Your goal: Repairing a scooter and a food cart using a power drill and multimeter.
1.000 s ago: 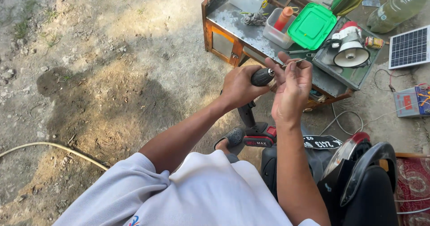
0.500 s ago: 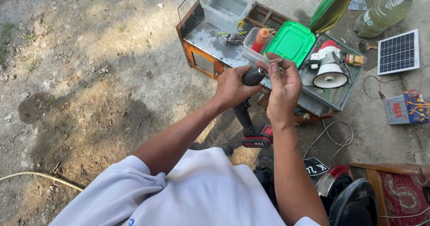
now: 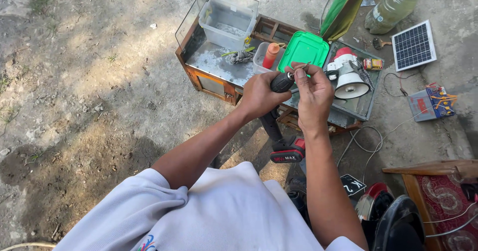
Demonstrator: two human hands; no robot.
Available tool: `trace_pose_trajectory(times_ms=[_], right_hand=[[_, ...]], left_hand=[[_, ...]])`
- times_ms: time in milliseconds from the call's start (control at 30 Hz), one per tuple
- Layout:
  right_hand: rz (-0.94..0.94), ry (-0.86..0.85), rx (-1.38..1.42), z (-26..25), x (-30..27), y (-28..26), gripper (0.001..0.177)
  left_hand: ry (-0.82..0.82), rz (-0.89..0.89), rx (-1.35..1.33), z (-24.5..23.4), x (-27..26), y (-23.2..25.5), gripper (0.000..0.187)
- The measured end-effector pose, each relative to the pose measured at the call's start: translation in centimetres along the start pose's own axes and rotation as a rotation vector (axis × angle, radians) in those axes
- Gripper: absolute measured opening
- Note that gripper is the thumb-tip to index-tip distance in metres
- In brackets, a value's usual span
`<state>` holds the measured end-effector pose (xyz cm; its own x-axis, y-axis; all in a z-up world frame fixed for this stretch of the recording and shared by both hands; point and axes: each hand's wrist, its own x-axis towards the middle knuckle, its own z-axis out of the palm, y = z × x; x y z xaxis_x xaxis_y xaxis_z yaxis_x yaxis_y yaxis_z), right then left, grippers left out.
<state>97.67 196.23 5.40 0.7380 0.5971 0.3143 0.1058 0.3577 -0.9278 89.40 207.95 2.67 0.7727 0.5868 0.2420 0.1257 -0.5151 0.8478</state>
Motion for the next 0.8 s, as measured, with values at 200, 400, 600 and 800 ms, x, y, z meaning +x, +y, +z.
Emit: trace_pose_trajectory(times_ms=[200, 400, 600, 800], right_hand=[[-0.026, 0.057, -0.072, 1.4, 1.0, 1.0, 0.014], [-0.001, 0.09, -0.118, 2.5, 1.4, 1.7, 0.016], [0.103, 0.122, -0.039, 3.1, 1.7, 0.9, 0.019], [0.084, 0.138, -0.091, 3.4, 1.9, 0.8, 0.017]], left_hand=[[-0.041, -0.005, 0.003, -0.7, 2.0, -1.0, 0.034], [-0.04, 0.02, 0.007, -1.5, 3.0, -2.0, 0.037], [-0.092, -0.003, 0.003, -1.9, 3.7, -2.5, 0.039], [-0.101, 0.023, -0.036, -1.9, 4.0, -2.7, 0.04]])
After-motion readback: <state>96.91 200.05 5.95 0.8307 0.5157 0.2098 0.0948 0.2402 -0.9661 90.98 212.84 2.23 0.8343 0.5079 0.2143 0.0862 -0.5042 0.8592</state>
